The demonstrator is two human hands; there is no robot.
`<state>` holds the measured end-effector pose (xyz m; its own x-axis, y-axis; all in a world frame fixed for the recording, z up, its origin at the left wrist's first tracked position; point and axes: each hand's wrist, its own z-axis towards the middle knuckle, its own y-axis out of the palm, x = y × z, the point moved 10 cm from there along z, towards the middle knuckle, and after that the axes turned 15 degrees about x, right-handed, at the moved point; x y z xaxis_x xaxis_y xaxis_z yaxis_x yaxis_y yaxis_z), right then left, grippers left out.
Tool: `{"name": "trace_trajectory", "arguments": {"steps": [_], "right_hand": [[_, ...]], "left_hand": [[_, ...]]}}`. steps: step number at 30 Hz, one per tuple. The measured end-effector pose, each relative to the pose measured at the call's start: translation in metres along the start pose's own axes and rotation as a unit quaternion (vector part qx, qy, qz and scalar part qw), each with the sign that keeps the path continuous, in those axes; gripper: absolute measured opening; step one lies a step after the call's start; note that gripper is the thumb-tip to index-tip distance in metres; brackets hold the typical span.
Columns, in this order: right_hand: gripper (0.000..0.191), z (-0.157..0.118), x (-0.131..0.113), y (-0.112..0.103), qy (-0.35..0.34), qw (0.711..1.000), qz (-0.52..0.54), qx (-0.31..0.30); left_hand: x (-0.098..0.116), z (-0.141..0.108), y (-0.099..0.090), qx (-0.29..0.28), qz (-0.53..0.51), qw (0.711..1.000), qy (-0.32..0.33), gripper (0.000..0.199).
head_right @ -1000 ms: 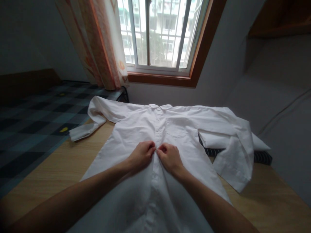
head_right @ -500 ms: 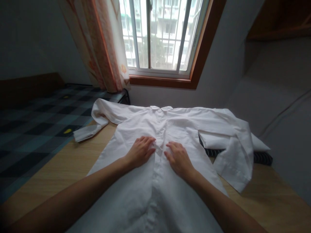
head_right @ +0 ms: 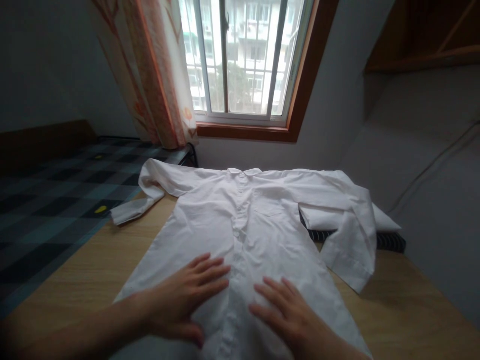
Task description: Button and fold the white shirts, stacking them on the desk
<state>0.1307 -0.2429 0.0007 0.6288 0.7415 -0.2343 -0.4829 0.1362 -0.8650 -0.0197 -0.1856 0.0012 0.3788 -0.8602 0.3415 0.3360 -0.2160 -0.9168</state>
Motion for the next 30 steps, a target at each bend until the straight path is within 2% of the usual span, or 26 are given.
{"name": "trace_trajectory", "arguments": {"steps": [1,3,5,8,9,13,16,18,20,23,25,28,30], "right_hand": [[0.058,-0.006,-0.017,0.001,-0.045,0.999,-0.001,0.013],[0.043,-0.013,-0.037,0.005,-0.089,0.995,-0.009,0.043],[0.029,-0.016,-0.042,0.010,-0.090,0.994,-0.001,0.065],[0.009,-0.015,-0.036,0.003,-0.052,0.993,0.043,0.097],[0.011,-0.015,-0.031,-0.003,-0.024,0.992,0.063,0.106],[0.020,-0.015,-0.010,-0.028,0.111,0.976,0.151,0.109],[0.014,-0.009,-0.021,-0.031,0.102,0.978,0.180,0.031],[0.011,-0.004,-0.031,-0.026,0.081,0.979,0.184,-0.033],[0.015,0.005,-0.031,-0.021,0.095,0.979,0.170,-0.057],[0.017,0.032,-0.014,-0.018,0.165,0.981,0.099,-0.021],[0.015,0.056,-0.007,-0.010,0.182,0.983,0.032,-0.002],[0.021,0.087,-0.005,0.017,0.160,0.986,-0.044,-0.029],[0.027,0.096,0.004,0.034,0.179,0.980,-0.081,-0.045]], "left_hand": [[0.013,-0.008,0.002,-0.013,-0.016,1.000,0.017,0.088],[0.031,-0.020,0.004,-0.015,-0.031,0.999,0.035,0.089],[0.041,-0.025,0.003,0.008,-0.038,0.998,0.044,0.072],[0.050,-0.025,0.001,0.052,-0.052,0.996,0.053,0.021],[0.052,-0.025,0.001,0.058,-0.056,0.995,0.054,0.015],[0.052,-0.023,-0.003,0.062,-0.083,0.995,0.015,0.014],[0.048,-0.023,-0.009,0.048,-0.127,0.990,-0.024,0.011],[0.043,-0.021,-0.015,0.035,-0.159,0.986,-0.046,0.010],[0.032,-0.015,-0.022,0.029,-0.164,0.983,-0.075,0.010],[0.001,0.002,-0.032,0.041,-0.100,0.984,-0.140,0.014],[-0.021,0.015,-0.035,0.059,-0.038,0.980,-0.184,0.016],[-0.046,0.032,-0.033,0.095,0.000,0.969,-0.228,0.018],[-0.056,0.037,-0.029,0.130,-0.021,0.960,-0.246,0.023]]}}
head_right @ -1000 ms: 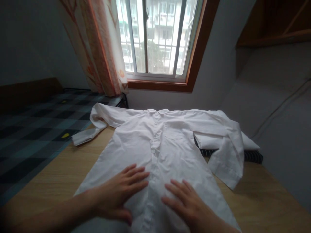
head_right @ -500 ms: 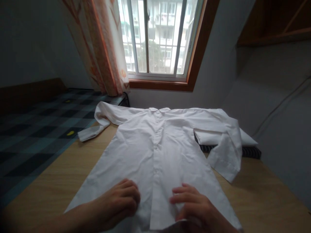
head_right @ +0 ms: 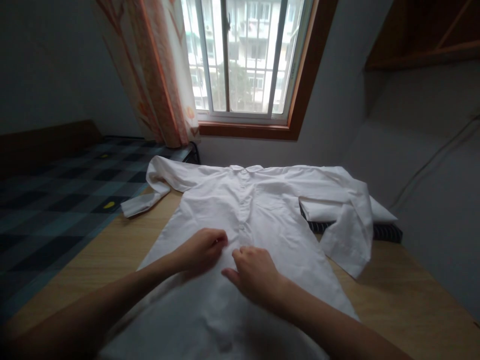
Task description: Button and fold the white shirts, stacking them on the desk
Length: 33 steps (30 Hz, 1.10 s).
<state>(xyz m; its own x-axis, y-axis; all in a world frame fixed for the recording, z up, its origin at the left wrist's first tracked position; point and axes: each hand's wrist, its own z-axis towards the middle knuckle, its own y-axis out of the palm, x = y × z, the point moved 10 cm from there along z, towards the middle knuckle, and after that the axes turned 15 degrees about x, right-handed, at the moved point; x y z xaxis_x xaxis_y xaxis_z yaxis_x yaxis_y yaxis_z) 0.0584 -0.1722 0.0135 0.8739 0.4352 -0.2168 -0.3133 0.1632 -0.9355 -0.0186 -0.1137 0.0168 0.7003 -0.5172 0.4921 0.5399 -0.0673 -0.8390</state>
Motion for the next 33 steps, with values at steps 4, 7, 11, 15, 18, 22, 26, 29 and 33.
{"name": "trace_trajectory", "arguments": {"steps": [4,7,11,15,18,22,26,29,33], "right_hand": [[0.025,0.005,0.020,0.011,0.072,0.996,-0.055,0.019],[0.016,0.002,0.029,0.008,0.082,0.994,-0.058,0.038],[0.020,-0.001,0.049,0.007,0.125,0.990,0.059,0.039],[0.021,-0.006,0.072,0.010,0.185,0.953,0.235,0.050],[0.023,-0.016,0.082,0.027,0.251,0.895,0.370,0.002],[0.017,-0.025,0.080,0.038,0.315,0.806,0.500,-0.030],[0.013,-0.024,0.077,0.029,0.307,0.812,0.496,0.005],[0.014,-0.020,0.076,0.013,0.268,0.861,0.427,0.064],[0.017,-0.019,0.073,0.002,0.261,0.887,0.365,0.107]], "left_hand": [[-0.012,0.003,0.005,0.043,-0.049,0.998,-0.019,0.024],[-0.015,0.001,0.004,0.056,-0.055,0.997,-0.021,0.022],[-0.003,-0.003,0.005,0.047,-0.049,0.998,-0.015,0.018],[0.030,-0.012,0.021,-0.007,-0.041,0.998,0.037,0.013],[0.042,-0.016,0.035,-0.028,-0.007,0.999,0.039,0.013],[0.040,-0.012,0.043,-0.032,0.005,0.999,0.000,0.009],[0.026,-0.010,0.042,-0.042,-0.026,0.996,-0.078,0.012],[0.022,-0.010,0.037,-0.043,-0.056,0.993,-0.095,0.017],[0.016,-0.009,0.036,-0.044,-0.130,0.983,-0.121,0.020]]}}
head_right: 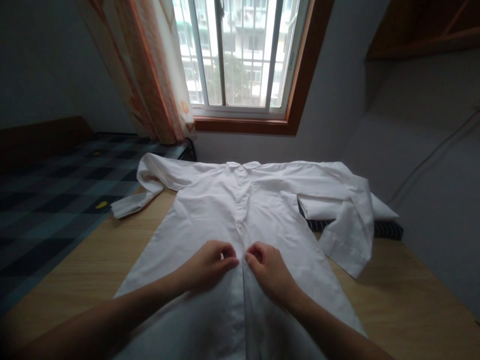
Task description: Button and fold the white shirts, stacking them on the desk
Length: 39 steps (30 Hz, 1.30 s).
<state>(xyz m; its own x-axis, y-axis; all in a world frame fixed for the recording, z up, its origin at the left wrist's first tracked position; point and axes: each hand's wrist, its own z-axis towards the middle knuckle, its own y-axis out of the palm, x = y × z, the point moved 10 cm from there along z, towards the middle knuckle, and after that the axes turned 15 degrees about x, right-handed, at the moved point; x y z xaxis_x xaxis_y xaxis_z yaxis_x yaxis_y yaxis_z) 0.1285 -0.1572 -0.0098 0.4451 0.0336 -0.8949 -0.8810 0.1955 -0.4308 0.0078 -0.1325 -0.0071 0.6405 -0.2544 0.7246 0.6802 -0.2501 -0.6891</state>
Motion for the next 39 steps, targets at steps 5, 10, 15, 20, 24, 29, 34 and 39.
{"name": "trace_trajectory", "arguments": {"steps": [5,10,15,20,24,29,34,39], "right_hand": [[0.018,-0.003,-0.003,0.003,0.018,0.999,0.045,0.014],[0.015,-0.005,0.004,0.002,0.071,0.991,0.110,0.021],[0.019,-0.012,-0.014,-0.005,-0.041,0.997,-0.002,0.068],[0.022,-0.018,-0.023,0.001,-0.126,0.984,-0.087,0.094],[0.025,-0.015,-0.022,0.001,-0.127,0.983,-0.089,0.102],[0.025,-0.016,-0.030,-0.004,-0.172,0.971,-0.110,0.124],[0.022,-0.019,-0.028,-0.001,-0.143,0.983,-0.055,0.106],[0.017,-0.018,-0.014,0.004,-0.047,0.996,0.041,0.062]], "left_hand": [[-0.015,0.001,0.010,-0.050,-0.109,0.989,-0.082,0.022],[-0.006,-0.001,0.004,-0.014,0.006,1.000,-0.016,0.022],[0.006,-0.004,0.000,0.022,0.076,0.997,0.025,0.024],[-0.011,-0.002,0.012,-0.033,-0.059,0.996,-0.053,0.019],[-0.022,-0.004,0.023,-0.078,-0.150,0.978,-0.123,0.017],[-0.023,-0.008,0.027,-0.087,-0.210,0.958,-0.175,0.016],[-0.026,-0.006,0.026,-0.071,-0.220,0.960,-0.160,0.017],[-0.030,-0.009,0.027,-0.077,-0.224,0.954,-0.185,0.018]]}}
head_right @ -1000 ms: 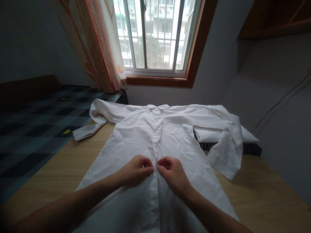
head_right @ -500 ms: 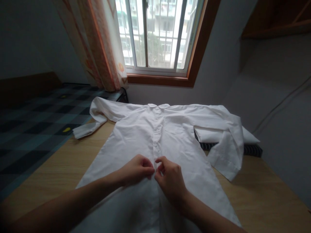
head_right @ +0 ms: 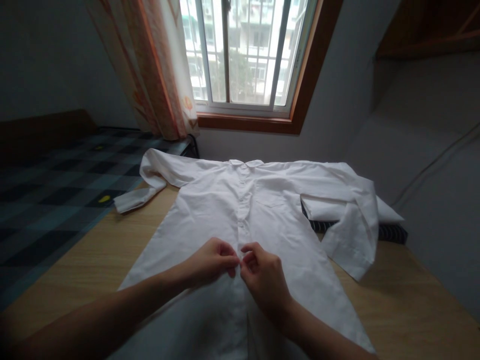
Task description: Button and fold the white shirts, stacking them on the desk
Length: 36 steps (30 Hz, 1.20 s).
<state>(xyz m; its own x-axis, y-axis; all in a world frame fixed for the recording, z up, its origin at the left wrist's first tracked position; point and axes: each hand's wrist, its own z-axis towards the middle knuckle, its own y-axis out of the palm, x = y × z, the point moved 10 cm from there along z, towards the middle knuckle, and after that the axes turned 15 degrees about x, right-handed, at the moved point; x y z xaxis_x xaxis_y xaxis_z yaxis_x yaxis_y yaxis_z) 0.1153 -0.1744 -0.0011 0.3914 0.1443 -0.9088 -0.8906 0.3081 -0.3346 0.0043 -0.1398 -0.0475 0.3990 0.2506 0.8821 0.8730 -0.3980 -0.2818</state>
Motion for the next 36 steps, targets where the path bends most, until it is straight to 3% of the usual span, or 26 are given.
{"name": "trace_trajectory", "arguments": {"steps": [6,12,15,23,31,36], "right_hand": [[0.015,0.006,0.031,0.007,0.156,0.979,0.130,-0.018],[0.014,0.002,0.038,0.016,0.196,0.968,0.144,-0.065],[0.015,0.001,0.034,0.014,0.162,0.977,0.122,-0.062],[0.011,0.002,0.001,0.009,-0.027,0.999,0.030,-0.035],[0.013,-0.001,0.001,0.001,-0.055,0.997,-0.022,0.045],[0.011,-0.008,-0.004,0.004,-0.082,0.995,-0.034,0.036]], "left_hand": [[0.001,-0.003,-0.001,-0.005,-0.018,1.000,-0.013,0.017],[0.001,-0.004,0.002,-0.031,-0.032,0.999,-0.022,0.015],[-0.002,-0.003,0.003,-0.033,-0.044,0.998,-0.034,0.013],[-0.002,-0.003,0.003,-0.028,-0.069,0.996,-0.038,0.013],[0.006,-0.005,0.000,0.015,-0.018,0.999,-0.036,0.018],[0.001,-0.004,-0.001,0.025,-0.028,0.999,-0.027,0.016]]}}
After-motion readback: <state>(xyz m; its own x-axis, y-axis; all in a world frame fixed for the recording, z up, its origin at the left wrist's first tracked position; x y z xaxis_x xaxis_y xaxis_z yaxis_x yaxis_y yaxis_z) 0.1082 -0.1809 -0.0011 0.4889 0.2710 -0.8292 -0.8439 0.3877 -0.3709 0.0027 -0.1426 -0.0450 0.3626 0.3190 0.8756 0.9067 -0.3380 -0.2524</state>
